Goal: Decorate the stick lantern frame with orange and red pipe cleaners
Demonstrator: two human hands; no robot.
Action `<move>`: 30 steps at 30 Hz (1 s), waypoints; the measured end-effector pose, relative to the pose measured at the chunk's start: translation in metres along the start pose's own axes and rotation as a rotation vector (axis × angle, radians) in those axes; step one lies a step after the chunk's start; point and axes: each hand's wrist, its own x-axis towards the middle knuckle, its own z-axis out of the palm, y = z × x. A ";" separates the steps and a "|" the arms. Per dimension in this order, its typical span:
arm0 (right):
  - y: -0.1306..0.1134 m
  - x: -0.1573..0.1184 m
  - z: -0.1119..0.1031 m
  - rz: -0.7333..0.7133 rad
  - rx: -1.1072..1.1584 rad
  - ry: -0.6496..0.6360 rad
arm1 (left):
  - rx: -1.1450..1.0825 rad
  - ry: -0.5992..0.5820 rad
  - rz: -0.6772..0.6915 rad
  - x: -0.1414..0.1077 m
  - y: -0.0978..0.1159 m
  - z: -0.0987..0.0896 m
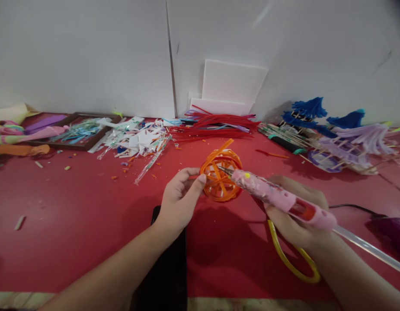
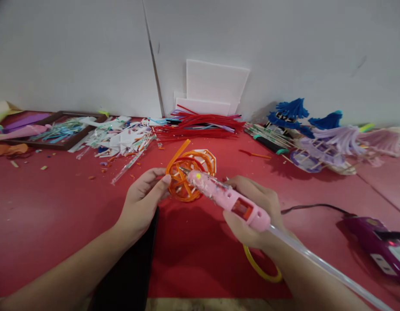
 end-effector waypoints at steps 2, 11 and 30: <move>-0.003 0.000 0.002 -0.061 -0.005 -0.011 | 0.017 -0.034 -0.019 -0.002 0.000 0.001; 0.000 -0.006 0.008 -0.017 -0.077 0.029 | 0.068 -0.134 -0.005 -0.009 -0.001 0.001; -0.004 -0.005 0.001 -0.051 -0.141 0.058 | 0.067 -0.112 0.007 -0.008 0.000 0.005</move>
